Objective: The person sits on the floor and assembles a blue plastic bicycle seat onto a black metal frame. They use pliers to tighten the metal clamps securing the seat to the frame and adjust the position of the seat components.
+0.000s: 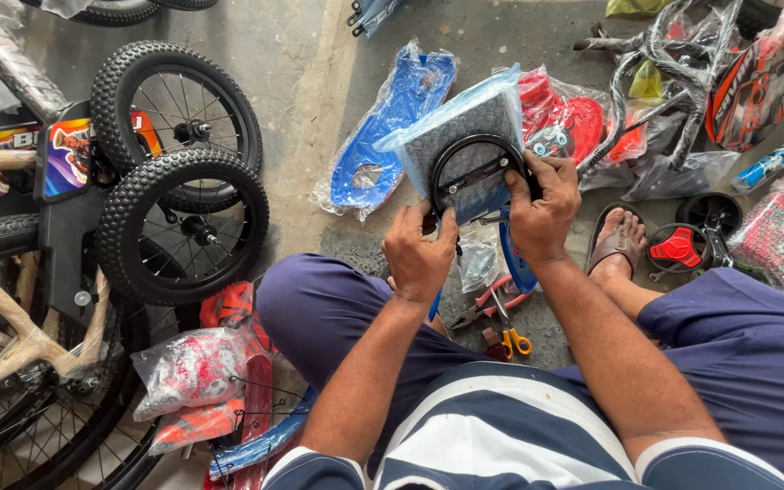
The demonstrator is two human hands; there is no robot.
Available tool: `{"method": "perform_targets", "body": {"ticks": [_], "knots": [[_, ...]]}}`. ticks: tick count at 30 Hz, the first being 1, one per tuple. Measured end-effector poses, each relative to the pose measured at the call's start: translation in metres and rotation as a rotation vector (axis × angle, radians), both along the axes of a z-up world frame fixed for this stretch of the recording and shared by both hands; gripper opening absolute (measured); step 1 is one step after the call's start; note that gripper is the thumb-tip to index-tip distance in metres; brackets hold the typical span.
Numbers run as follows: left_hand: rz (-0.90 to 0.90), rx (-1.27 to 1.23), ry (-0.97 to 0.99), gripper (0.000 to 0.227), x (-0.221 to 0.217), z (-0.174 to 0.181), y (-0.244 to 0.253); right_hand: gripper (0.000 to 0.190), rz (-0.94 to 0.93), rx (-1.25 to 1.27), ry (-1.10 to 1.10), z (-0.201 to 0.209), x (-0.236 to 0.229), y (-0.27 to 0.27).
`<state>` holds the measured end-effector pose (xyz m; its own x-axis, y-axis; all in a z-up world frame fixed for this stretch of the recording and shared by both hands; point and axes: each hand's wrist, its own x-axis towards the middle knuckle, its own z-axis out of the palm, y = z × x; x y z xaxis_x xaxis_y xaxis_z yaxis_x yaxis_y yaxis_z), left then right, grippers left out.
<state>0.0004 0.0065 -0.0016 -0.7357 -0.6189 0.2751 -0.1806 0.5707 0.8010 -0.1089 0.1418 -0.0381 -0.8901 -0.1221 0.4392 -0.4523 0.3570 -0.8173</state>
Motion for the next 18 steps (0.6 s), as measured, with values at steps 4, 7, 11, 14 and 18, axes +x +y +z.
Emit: {"method": "perform_targets", "body": {"ticks": [4, 7, 11, 14, 18], "knots": [[0.019, 0.028, -0.081, 0.031, 0.0008, -0.0025, -0.0017, 0.031, 0.003, 0.01, 0.01, 0.0015, 0.003, -0.0008], [0.023, -0.045, -0.035, 0.029, 0.0004, -0.0032, -0.0022, 0.031, 0.001, 0.006, 0.003, 0.0014, 0.004, -0.0015], [0.029, -0.026, -0.023, 0.028, 0.0013, -0.0032, -0.0029, 0.031, 0.004, 0.012, 0.033, 0.0009, 0.0058, -0.003], [0.029, -0.032, -0.031, 0.028, 0.0019, -0.0027, -0.002, 0.03, 0.004, 0.013, 0.019, 0.0017, 0.005, -0.0022], [0.029, -0.052, -0.023, 0.029, 0.0023, -0.0019, -0.0014, 0.028, 0.006, 0.025, 0.021, 0.003, 0.0039, -0.002]]}}
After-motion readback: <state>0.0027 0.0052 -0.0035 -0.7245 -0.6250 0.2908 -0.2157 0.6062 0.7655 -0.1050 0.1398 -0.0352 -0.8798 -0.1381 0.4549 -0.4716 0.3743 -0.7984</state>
